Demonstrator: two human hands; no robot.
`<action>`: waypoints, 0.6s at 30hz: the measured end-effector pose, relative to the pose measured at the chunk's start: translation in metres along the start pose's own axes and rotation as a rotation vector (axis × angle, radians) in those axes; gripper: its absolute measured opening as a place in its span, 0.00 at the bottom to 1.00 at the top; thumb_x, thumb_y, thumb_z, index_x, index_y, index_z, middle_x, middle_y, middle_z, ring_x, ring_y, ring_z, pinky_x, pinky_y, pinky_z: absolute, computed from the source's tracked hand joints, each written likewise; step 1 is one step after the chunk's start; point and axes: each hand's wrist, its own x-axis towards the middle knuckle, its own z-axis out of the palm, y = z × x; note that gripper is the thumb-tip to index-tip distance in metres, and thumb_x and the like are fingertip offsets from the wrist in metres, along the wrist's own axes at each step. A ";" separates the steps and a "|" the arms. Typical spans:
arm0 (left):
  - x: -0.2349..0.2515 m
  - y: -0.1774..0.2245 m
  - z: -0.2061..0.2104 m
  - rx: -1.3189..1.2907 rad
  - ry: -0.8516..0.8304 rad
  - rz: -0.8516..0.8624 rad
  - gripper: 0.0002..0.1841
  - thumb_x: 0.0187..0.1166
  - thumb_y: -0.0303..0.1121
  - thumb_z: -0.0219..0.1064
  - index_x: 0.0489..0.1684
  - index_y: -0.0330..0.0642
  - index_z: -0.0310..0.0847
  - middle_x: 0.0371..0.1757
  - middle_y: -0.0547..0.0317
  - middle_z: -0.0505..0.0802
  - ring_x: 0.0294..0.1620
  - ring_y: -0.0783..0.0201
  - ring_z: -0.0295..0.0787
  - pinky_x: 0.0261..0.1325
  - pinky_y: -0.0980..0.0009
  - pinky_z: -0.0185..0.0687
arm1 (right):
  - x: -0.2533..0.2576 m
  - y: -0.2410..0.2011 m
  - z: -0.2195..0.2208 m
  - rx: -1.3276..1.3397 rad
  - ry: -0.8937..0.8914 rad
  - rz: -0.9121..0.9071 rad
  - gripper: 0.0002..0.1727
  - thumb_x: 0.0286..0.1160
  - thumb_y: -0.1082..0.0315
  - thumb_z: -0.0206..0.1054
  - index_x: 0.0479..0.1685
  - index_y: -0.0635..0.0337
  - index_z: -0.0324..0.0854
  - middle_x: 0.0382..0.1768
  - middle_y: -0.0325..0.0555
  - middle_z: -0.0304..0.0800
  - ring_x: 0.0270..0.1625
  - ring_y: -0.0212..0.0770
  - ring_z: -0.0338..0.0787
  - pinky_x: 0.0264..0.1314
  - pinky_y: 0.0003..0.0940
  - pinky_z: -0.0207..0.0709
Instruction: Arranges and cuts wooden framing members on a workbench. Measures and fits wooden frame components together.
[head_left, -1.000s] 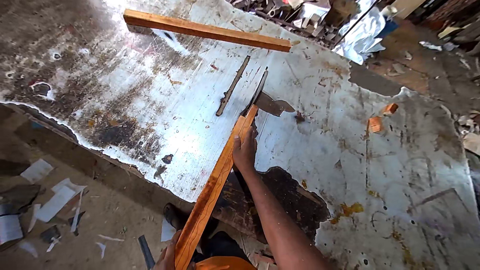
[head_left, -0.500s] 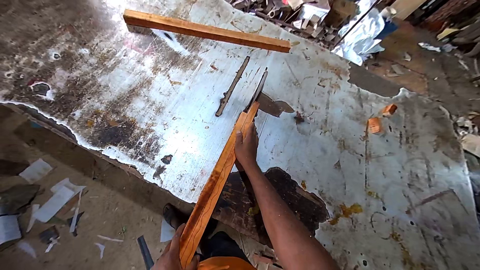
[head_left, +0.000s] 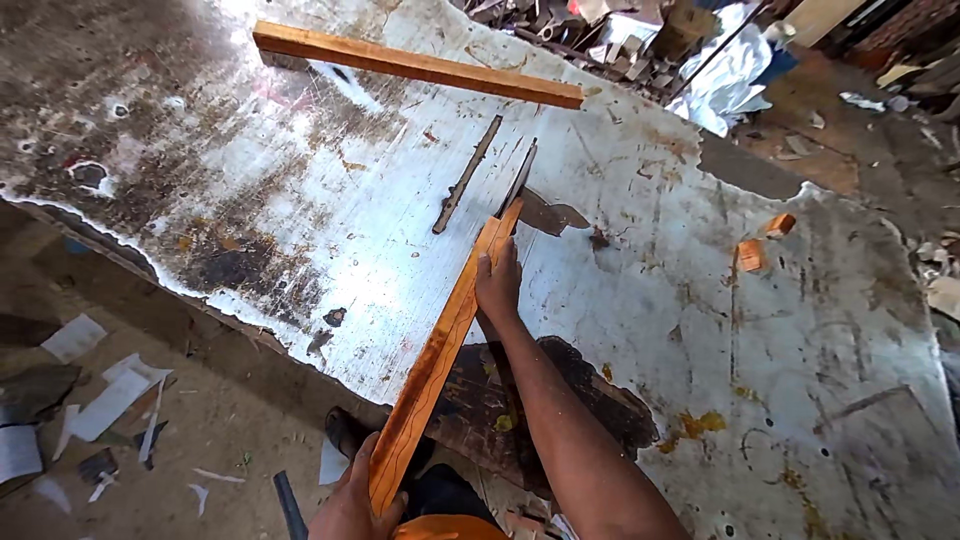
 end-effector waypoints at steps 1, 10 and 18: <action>0.001 0.001 0.000 0.005 -0.003 -0.003 0.50 0.68 0.56 0.76 0.95 0.60 0.52 0.66 0.47 0.91 0.53 0.42 0.94 0.55 0.39 0.87 | 0.002 0.000 0.000 -0.001 -0.005 0.001 0.41 0.93 0.51 0.50 0.95 0.68 0.43 0.92 0.64 0.53 0.94 0.58 0.56 0.96 0.53 0.45; 0.006 0.005 0.001 0.017 0.013 0.001 0.51 0.68 0.56 0.76 0.95 0.62 0.51 0.67 0.49 0.90 0.51 0.44 0.94 0.54 0.41 0.88 | 0.010 0.001 -0.002 -0.008 -0.016 0.010 0.41 0.93 0.50 0.48 0.95 0.68 0.42 0.92 0.64 0.52 0.95 0.58 0.54 0.96 0.54 0.44; 0.009 0.012 0.001 0.025 0.020 -0.004 0.49 0.69 0.56 0.76 0.94 0.64 0.52 0.69 0.51 0.88 0.54 0.46 0.94 0.55 0.42 0.88 | 0.018 0.005 -0.004 0.004 -0.015 -0.016 0.42 0.92 0.49 0.49 0.95 0.70 0.42 0.92 0.67 0.53 0.92 0.62 0.59 0.93 0.57 0.50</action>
